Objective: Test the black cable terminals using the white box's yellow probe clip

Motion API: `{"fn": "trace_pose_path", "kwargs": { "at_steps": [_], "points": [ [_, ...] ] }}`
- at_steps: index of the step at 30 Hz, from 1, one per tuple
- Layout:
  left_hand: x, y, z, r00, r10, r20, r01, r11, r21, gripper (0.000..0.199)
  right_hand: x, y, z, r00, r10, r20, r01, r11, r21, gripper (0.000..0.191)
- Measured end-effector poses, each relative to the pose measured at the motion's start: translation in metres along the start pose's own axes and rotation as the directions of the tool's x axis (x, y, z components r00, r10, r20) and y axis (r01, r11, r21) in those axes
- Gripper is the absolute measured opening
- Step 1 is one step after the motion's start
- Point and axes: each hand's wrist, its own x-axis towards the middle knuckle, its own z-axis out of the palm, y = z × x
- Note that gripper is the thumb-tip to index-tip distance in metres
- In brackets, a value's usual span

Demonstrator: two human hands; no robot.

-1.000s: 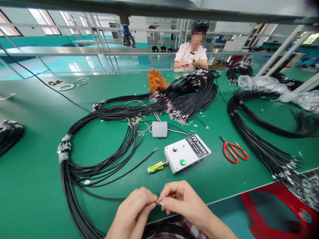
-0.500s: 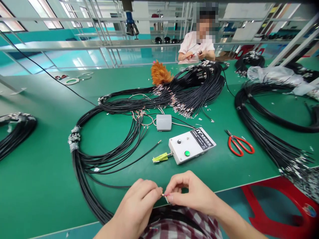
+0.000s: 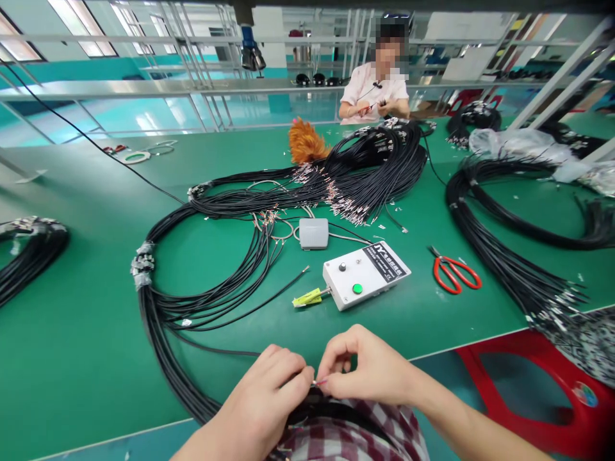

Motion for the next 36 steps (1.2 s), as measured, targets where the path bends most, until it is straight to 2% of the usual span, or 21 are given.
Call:
{"fn": "trace_pose_path", "kwargs": {
  "at_steps": [5, 8, 12, 14, 17, 19, 21, 23, 25, 27, 29, 30, 33, 36],
  "points": [
    [0.001, 0.003, -0.007, 0.997, -0.067, 0.031, 0.071, 0.981, -0.178, 0.033, 0.007, 0.004, -0.003, 0.969, 0.033, 0.245, -0.113, 0.94, 0.321, 0.009],
    [-0.002, 0.0, -0.006, 0.995, -0.098, 0.016, 0.099, 0.97, -0.22, 0.031, 0.013, 0.01, 0.0, 0.956, 0.037, 0.29, -0.16, 0.897, 0.412, 0.012],
    [-0.007, -0.003, -0.002, 0.992, -0.125, -0.005, 0.121, 0.963, -0.241, 0.03, 0.016, 0.013, 0.003, 0.95, 0.056, 0.307, -0.192, 0.881, 0.432, 0.013],
    [-0.007, -0.003, -0.002, 0.993, -0.118, -0.006, 0.114, 0.971, -0.208, 0.03, 0.015, 0.009, 0.001, 0.959, 0.058, 0.277, -0.155, 0.927, 0.341, 0.011],
    [-0.007, -0.003, -0.003, 0.998, -0.065, 0.016, 0.067, 0.991, -0.115, 0.032, 0.01, -0.001, -0.005, 0.981, -0.025, 0.194, 0.024, 1.0, 0.009, 0.012],
    [-0.007, -0.003, -0.005, 0.999, -0.033, 0.034, 0.035, 0.998, -0.061, 0.033, 0.007, -0.008, -0.009, 0.975, -0.123, 0.182, 0.158, 0.969, -0.189, 0.015],
    [-0.007, -0.004, -0.005, 0.999, -0.039, 0.029, 0.041, 0.996, -0.075, 0.032, 0.007, -0.012, -0.01, 0.967, -0.148, 0.208, 0.196, 0.952, -0.235, 0.015],
    [-0.008, -0.005, -0.003, 0.996, -0.087, -0.003, 0.085, 0.979, -0.183, 0.03, 0.009, -0.011, -0.008, 0.968, -0.07, 0.241, 0.097, 0.99, -0.103, 0.011],
    [-0.009, -0.004, 0.002, 0.982, -0.179, -0.063, 0.149, 0.935, -0.323, 0.026, 0.013, -0.005, -0.001, 0.957, 0.046, 0.285, -0.1, 0.979, 0.176, 0.009],
    [-0.011, -0.002, 0.009, 0.947, -0.298, -0.119, 0.22, 0.873, -0.436, 0.022, 0.016, 0.004, 0.009, 0.942, 0.123, 0.312, -0.262, 0.852, 0.453, 0.015],
    [-0.011, 0.002, 0.015, 0.882, -0.446, -0.152, 0.306, 0.787, -0.536, 0.017, 0.018, 0.013, 0.018, 0.942, 0.165, 0.294, -0.316, 0.733, 0.602, 0.021],
    [-0.011, 0.003, 0.017, 0.839, -0.525, -0.144, 0.352, 0.725, -0.592, 0.013, 0.018, 0.016, 0.021, 0.948, 0.176, 0.266, -0.309, 0.713, 0.629, 0.023],
    [-0.008, 0.005, 0.021, 0.695, -0.717, -0.055, 0.457, 0.499, -0.736, 0.011, 0.017, 0.021, 0.024, 0.979, 0.152, 0.136, -0.204, 0.773, 0.601, 0.029],
    [-0.005, 0.004, 0.021, 0.605, -0.795, 0.034, 0.479, 0.33, -0.813, 0.021, 0.016, 0.021, 0.02, 0.997, 0.082, -0.01, -0.065, 0.854, 0.516, 0.033]
  ]
}}
